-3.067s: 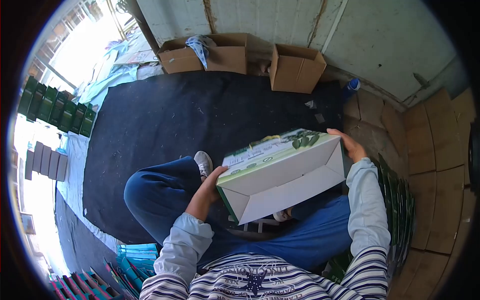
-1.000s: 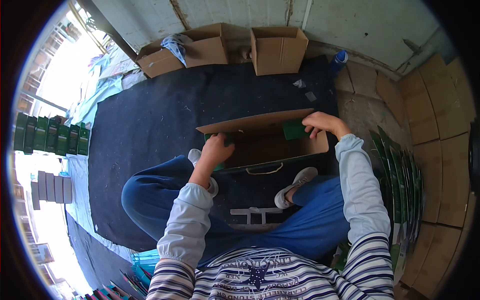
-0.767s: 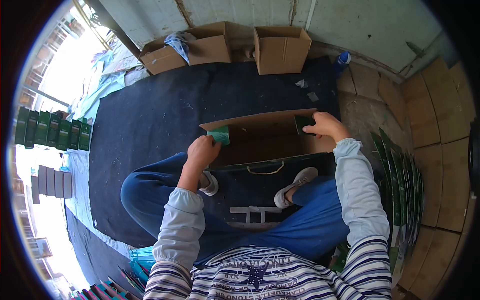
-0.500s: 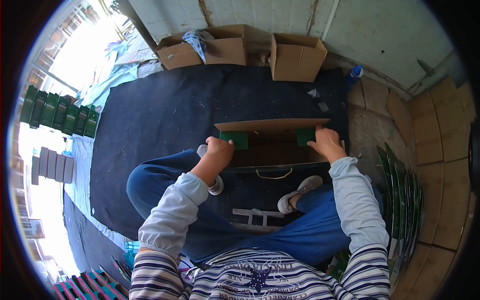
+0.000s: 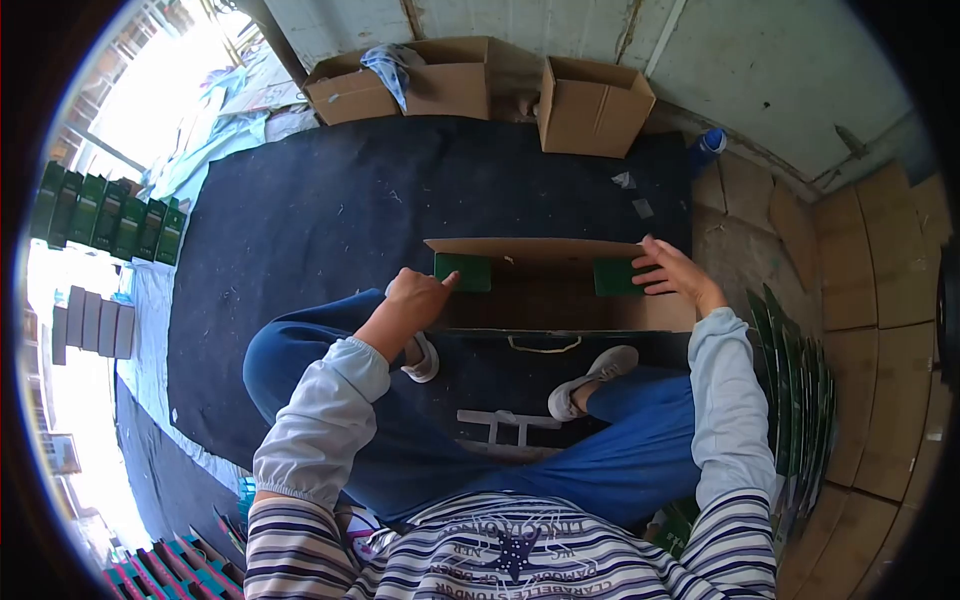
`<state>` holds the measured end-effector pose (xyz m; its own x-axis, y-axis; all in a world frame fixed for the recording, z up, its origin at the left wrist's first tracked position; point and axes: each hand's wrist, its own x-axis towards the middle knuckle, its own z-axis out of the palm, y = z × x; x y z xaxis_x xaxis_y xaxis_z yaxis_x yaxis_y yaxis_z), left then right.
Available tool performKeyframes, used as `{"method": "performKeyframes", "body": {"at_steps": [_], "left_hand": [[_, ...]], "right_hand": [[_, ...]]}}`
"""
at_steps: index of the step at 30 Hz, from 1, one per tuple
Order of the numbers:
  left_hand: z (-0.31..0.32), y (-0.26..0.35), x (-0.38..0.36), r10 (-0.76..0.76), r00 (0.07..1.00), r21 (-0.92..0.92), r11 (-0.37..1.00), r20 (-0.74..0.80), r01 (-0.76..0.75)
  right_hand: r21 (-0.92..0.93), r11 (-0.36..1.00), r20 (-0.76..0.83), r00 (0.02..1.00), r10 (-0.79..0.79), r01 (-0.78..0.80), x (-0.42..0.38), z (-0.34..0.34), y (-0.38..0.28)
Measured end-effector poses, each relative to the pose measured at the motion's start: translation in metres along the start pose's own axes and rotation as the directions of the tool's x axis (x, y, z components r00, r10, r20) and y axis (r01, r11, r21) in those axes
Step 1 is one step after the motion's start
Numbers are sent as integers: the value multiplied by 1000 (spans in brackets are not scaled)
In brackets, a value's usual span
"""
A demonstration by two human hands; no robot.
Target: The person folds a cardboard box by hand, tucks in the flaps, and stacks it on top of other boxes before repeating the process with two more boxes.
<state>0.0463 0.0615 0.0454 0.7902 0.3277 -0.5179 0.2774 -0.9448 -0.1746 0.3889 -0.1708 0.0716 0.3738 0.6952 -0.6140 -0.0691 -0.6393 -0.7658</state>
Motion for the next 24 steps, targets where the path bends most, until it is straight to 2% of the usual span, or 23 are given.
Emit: {"method": "performKeyframes", "body": {"at_steps": [2, 5, 8, 9, 12, 13, 15, 16, 19, 21, 24], "left_hand": [[4, 0, -3, 18, 999, 10, 1000, -29, -18], [2, -4, -10, 23, 991, -16, 1000, -135, -25], [5, -10, -7, -12, 988, 33, 999, -154, 17], [4, -10, -13, -38, 976, 6, 999, -215, 40], [4, -9, -24, -203, 963, -110, 976, -179, 186], [5, -10, -24, -225, 955, -150, 969, -193, 198], [8, -13, -23, -268, 938, -234, 948, -221, 216], [5, -13, -23, -294, 936, -299, 927, -196, 228], [-10, -13, -24, -354, 924, -488, 838, -146, 244], [-20, -14, -26, -379, 913, -611, 762, -153, 214], [-18, -16, -26, -367, 901, -793, 607, -230, 45]], "right_hand": [[29, 998, 18, 999, 47, -48, 3, -7, 0], [-188, 982, 91, 996, 6, 11, 9, -11, -1], [-406, 907, 179, 983, -45, 116, 18, -13, 8], [-479, 873, 143, 989, -27, 93, 17, -10, 5], [-778, 597, 103, 977, -185, 195, 20, 4, 12], [-811, 565, 40, 978, -206, 152, 17, 13, 11], [-925, 379, -47, 980, -195, 31, 8, 31, -7], [-960, 276, -92, 976, -197, -34, 3, 37, -16], [-987, 162, -53, 965, -256, -11, 13, 44, -15], [-985, 154, 31, 948, -316, 84, 25, 45, -4], [-975, 139, 108, 915, -388, 174, 32, 40, 7]]}}
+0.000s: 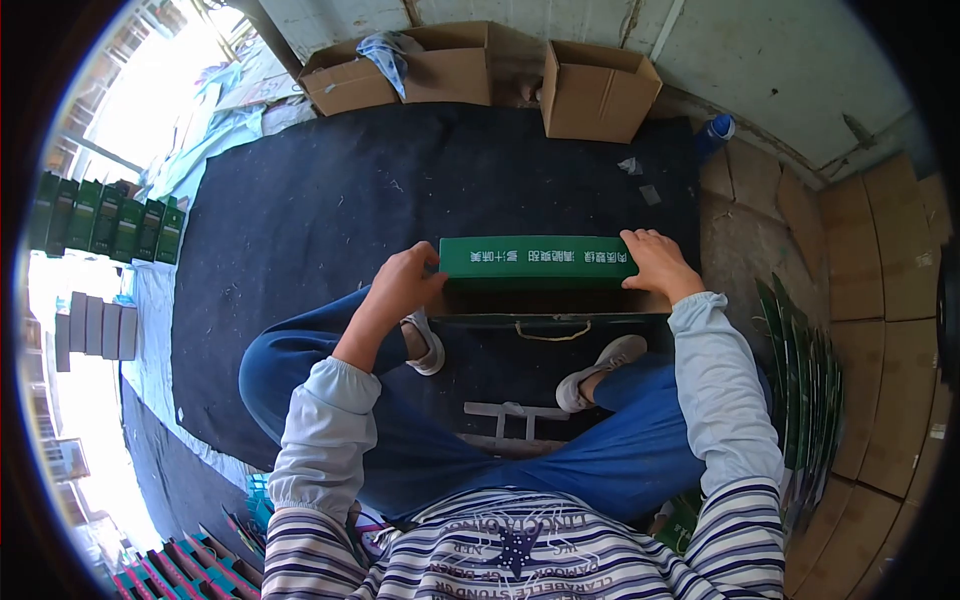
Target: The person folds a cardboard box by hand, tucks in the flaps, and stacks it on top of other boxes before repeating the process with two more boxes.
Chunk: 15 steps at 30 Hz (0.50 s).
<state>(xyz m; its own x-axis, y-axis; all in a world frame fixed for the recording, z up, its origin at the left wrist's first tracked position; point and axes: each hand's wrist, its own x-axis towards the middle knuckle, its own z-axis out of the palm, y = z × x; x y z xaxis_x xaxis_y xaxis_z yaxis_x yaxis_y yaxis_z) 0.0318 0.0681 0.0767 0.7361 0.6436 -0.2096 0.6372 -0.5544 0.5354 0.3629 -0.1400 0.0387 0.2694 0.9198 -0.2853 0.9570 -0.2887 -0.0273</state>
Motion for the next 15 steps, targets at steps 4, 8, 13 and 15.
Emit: {"method": "performKeyframes", "body": {"at_steps": [4, 8, 13, 15], "left_hand": [[4, 1, 3, -49, 997, -62, 997, 60, 53], [1, -5, 3, 7, 999, 168, 986, 47, -15], [10, 17, 33, 145, 970, 643, 728, 194, -238], [32, 28, 50, 157, 962, 698, 663, 224, -271]], "right_hand": [[-13, 999, -38, 999, -38, 38, -3, 2, -3], [-45, 998, -58, 997, -44, 42, -2, 8, -4], [-71, 996, -91, 994, -67, 61, -5, 11, -5], [-78, 995, -99, 992, -74, 66, -6, 10, -8]]}}
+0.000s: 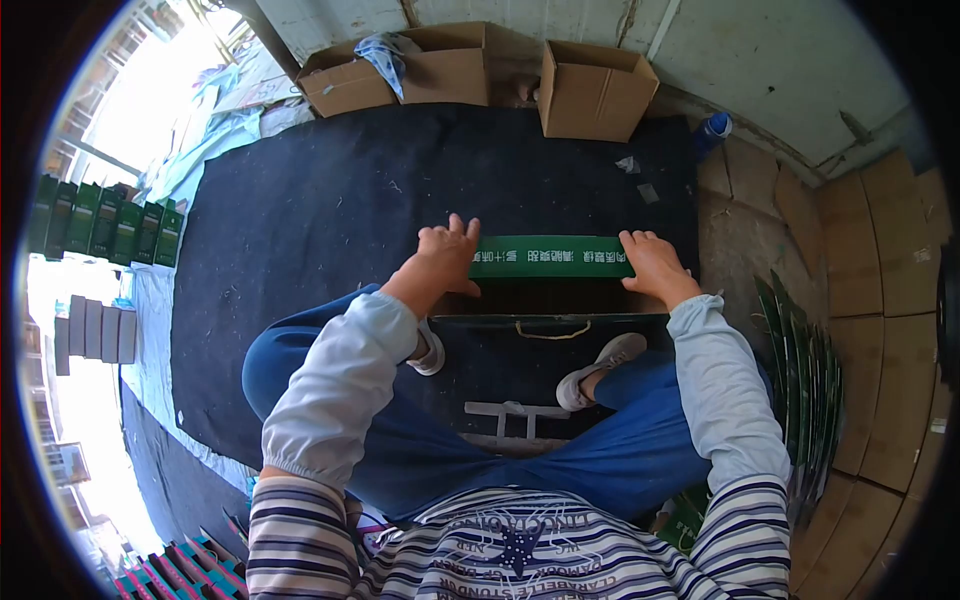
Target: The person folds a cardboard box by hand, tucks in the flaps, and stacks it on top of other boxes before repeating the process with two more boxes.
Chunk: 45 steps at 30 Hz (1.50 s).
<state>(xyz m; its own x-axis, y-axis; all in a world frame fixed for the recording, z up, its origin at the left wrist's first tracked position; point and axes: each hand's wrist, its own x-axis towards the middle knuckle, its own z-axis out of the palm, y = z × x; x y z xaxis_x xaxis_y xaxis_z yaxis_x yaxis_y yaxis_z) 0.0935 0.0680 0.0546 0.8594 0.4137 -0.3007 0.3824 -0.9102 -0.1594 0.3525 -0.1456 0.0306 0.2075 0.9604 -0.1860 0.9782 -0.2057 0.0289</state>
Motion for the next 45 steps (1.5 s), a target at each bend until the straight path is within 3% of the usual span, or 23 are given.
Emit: {"method": "performKeyframes", "body": {"at_steps": [4, 10, 13, 14, 17, 20, 23, 27, 28, 31, 34, 37, 40, 43, 45], "left_hand": [[25, 6, 30, 110, 981, 159, 978, 160, -136], [41, 19, 29, -25, 997, 371, 929, 79, -6], [26, 3, 24, 98, 988, 132, 985, 119, -114], [19, -7, 17, 133, 991, 70, 989, -20, -132], [-28, -38, -16, -252, 953, -175, 944, 167, 280], [-40, -50, -54, -181, 828, -544, 676, 530, 496], [-6, -38, -61, 16, 929, -902, 245, 370, 355], [35, -18, -41, -41, 992, -763, 636, 119, 118], [48, -16, -38, -92, 991, -574, 819, -94, 21], [50, -8, -35, -275, 959, -519, 812, 65, 267], [63, -16, -22, -193, 936, -650, 677, 294, 344], [72, -19, -20, -173, 939, -680, 653, 296, 335], [82, -10, -23, -230, 954, -557, 774, 194, 300], [91, -6, -25, -271, 960, -614, 746, 72, 257], [92, -7, -26, -258, 958, -626, 729, 122, 276]], "right_hand": [[-3, 1000, 21, 1000, 7, -7, 1, 1, 2], [-17, 1000, 2, 1000, 20, -20, 2, 5, 0], [-27, 999, -8, 1000, 18, -18, 1, 7, 1], [-21, 1000, -8, 1000, 19, -19, 2, 8, 3], [11, 1000, -9, 1000, 24, -23, -1, 7, 1], [8, 999, 4, 999, 33, -33, 1, 5, -1], [11, 997, 45, 996, 72, -72, 0, 0, -4], [16, 997, 27, 997, 79, -79, -2, 3, -4], [27, 996, 28, 996, 83, -84, -1, 3, -3], [6, 998, 16, 998, 64, -64, 0, 4, -1], [10, 997, 11, 997, 71, -72, 0, 2, -3], [-1, 998, 12, 998, 68, -68, 2, 4, -3], [-3, 997, 41, 996, 77, -77, 3, 2, -3], [-2, 997, 41, 996, 76, -76, 3, 1, -4], [0, 998, 50, 996, 69, -69, 2, 0, -5]]}}
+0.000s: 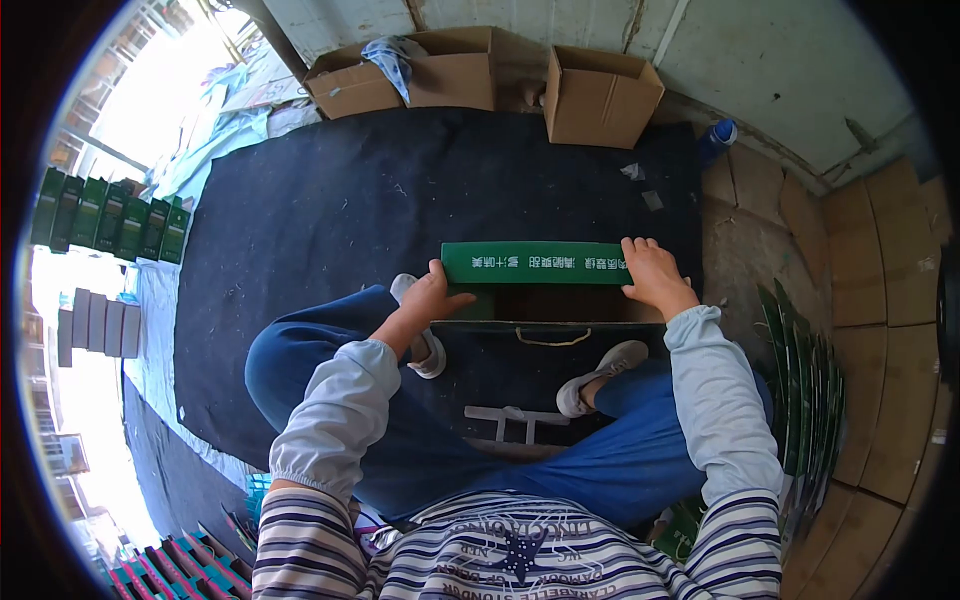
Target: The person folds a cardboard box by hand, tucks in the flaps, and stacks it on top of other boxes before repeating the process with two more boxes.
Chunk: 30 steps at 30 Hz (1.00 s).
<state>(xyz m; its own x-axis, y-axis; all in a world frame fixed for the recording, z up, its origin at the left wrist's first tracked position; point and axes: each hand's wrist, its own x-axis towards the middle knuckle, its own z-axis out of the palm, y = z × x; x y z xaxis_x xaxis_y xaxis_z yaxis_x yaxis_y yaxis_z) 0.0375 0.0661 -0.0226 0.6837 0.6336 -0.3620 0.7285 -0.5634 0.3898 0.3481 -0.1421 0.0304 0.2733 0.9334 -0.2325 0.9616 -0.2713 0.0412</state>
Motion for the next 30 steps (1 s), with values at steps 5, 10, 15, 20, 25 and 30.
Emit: {"method": "performKeyframes", "body": {"at_steps": [5, 10, 15, 20, 25, 30], "left_hand": [[9, -5, 1, 54, 997, 4, 999, -46, -54], [12, -5, -2, 71, 993, 1, 997, -96, -71], [14, -5, -1, 72, 991, -8, 997, -108, -74], [14, -5, -1, 57, 993, -15, 998, -105, -58], [17, -7, 1, 64, 991, -17, 998, -114, -66], [18, -7, 4, 48, 994, 10, 999, -102, -47]], "right_hand": [[-2, 999, 8, 999, 41, -41, -14, -22, 18], [203, 925, 43, 947, 319, -321, -54, -55, 57], [869, 369, 345, 938, 24, -329, -43, -23, 35], [255, 922, 332, 922, 199, -291, -40, -22, 29], [325, 854, 255, 907, 336, -407, -36, 10, 31], [414, 819, 313, 907, 282, -397, -32, 12, 27]]}}
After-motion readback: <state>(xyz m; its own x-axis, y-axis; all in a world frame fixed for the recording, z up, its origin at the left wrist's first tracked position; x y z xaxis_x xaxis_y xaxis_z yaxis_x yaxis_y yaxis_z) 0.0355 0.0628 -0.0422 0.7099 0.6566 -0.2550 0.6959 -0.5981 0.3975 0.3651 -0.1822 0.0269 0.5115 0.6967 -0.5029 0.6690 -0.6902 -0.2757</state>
